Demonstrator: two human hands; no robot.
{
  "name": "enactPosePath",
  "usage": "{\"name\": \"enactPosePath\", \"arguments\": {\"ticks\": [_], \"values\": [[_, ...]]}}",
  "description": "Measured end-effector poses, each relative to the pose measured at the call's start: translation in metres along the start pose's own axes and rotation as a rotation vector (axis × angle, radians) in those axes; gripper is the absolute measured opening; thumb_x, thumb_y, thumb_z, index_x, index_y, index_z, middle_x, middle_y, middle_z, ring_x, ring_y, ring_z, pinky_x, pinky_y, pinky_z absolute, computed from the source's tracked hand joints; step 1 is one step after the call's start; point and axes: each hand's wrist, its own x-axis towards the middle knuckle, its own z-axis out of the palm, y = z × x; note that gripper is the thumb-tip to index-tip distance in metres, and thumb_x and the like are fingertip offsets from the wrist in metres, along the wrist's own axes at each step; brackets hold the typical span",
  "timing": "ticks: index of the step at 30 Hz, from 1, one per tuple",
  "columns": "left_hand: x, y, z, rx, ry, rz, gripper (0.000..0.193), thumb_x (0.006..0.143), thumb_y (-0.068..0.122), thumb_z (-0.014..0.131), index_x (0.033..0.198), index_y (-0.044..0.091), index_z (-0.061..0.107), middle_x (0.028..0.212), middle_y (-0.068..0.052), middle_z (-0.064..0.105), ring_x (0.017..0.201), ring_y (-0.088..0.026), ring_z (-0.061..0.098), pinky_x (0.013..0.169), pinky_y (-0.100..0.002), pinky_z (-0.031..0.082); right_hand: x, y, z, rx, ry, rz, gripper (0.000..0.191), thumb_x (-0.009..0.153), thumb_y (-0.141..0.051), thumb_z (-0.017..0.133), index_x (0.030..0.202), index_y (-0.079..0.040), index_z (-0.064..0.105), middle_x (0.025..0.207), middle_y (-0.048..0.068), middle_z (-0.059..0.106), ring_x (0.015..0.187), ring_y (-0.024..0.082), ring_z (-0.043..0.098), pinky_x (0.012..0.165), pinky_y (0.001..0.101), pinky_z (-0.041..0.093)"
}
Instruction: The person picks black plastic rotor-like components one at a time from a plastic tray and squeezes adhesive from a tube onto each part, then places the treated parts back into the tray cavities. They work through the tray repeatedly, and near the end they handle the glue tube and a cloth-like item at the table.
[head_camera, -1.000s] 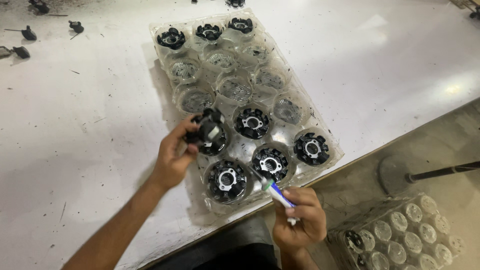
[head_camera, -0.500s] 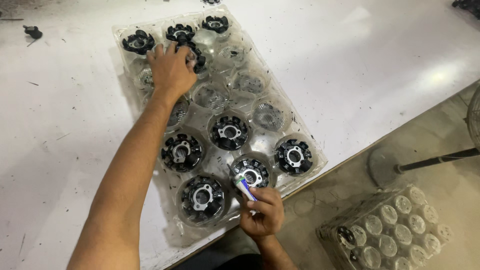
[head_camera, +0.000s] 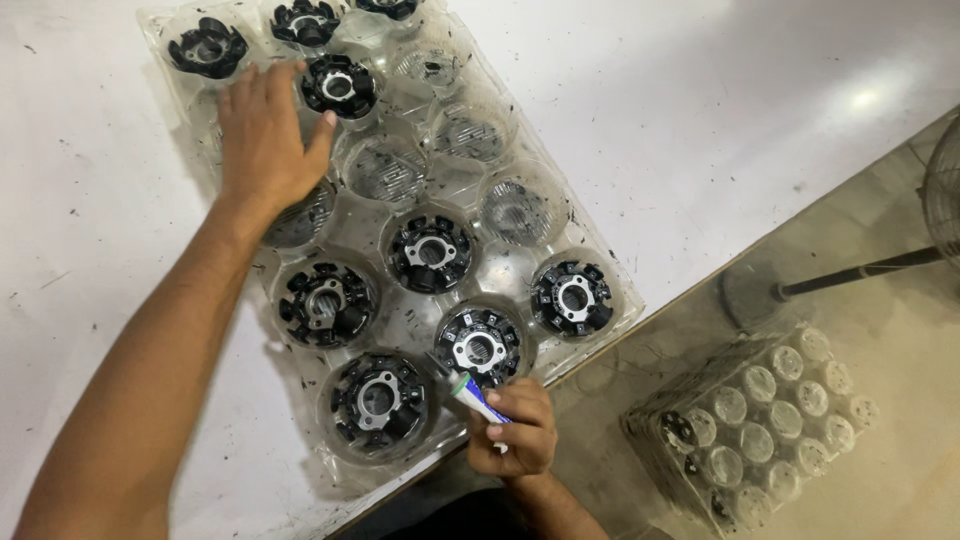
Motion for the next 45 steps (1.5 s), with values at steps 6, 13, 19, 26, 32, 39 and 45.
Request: {"name": "enactPosePath", "arguments": {"ticks": [6,13,19,26,32,39,45], "values": [[-0.019,-0.018,-0.036,-0.057,0.045,0.046,0.057,0.104,0.027,0.075,0.145,-0.001,0.049,0.144,-0.029,0.051,0.145,-0.046,0.039,0.123,-0.061,0.022,-0.017,-0.016,-0.024,0.067,-0.002,0.045,0.042,0.078,0.009,0.075,0.100,-0.016,0.049,0.106,0.007,0.065,0.086,0.023,0.068,0.078,0.0417,0.060],[-0.040,-0.024,-0.057,-0.256,0.094,0.007,0.049,0.101,0.018,0.074,0.141,0.003,0.052,0.140,-0.019,0.055,0.137,-0.038,0.044,0.121,-0.058,0.025,-0.032,-0.029,-0.040,-0.067,-0.095,-0.090,0.036,0.083,0.000,0.074,0.101,-0.023,0.053,0.107,0.002,0.065,0.087,0.020,0.072,0.106,0.0552,0.050],[-0.055,-0.021,-0.053,-0.231,0.084,0.022,0.044,0.102,0.016,0.074,0.137,0.002,0.053,0.138,-0.016,0.058,0.138,-0.035,0.047,0.125,-0.060,0.020,-0.015,-0.043,-0.021,0.279,0.054,0.096,0.033,0.089,-0.002,0.077,0.107,-0.021,0.056,0.106,0.003,0.066,0.091,0.020,0.068,0.108,0.0555,0.051],[-0.072,-0.033,-0.051,-0.274,0.067,-0.030,0.047,0.100,0.016,0.074,0.139,0.002,0.053,0.137,-0.017,0.058,0.134,-0.035,0.046,0.119,-0.057,0.026,0.024,-0.053,-0.043,1.521,0.483,1.092,0.020,0.098,-0.006,0.069,0.111,-0.012,0.055,0.109,0.007,0.061,0.105,0.021,0.056,0.113,0.0422,0.043],[-0.082,-0.042,-0.045,-0.247,0.086,-0.040,0.042,0.104,0.016,0.075,0.135,0.000,0.053,0.145,-0.016,0.056,0.139,-0.033,0.045,0.119,-0.052,0.032,0.029,-0.051,-0.048,1.678,0.492,1.132,0.019,0.097,-0.004,0.066,0.110,-0.012,0.056,0.112,0.007,0.062,0.103,0.019,0.058,0.115,0.0409,0.044],[-0.082,-0.047,-0.041,-0.250,0.179,-0.080,0.048,0.112,0.016,0.066,0.149,-0.002,0.042,0.152,-0.019,0.048,0.148,-0.038,0.036,0.127,-0.056,0.027,0.009,-0.031,-0.020,0.422,0.424,0.389,0.025,0.098,0.001,0.070,0.101,-0.011,0.049,0.112,0.011,0.063,0.106,0.023,0.062,0.095,0.0381,0.053],[-0.063,-0.057,-0.040,-0.181,0.191,-0.040,0.044,0.113,0.017,0.063,0.150,0.003,0.044,0.154,-0.023,0.042,0.151,-0.042,0.032,0.125,-0.061,0.022,0.008,-0.007,0.006,-0.104,0.237,0.033,0.028,0.096,-0.003,0.070,0.097,-0.014,0.045,0.104,0.006,0.062,0.096,0.021,0.065,0.095,0.0438,0.057]]}}
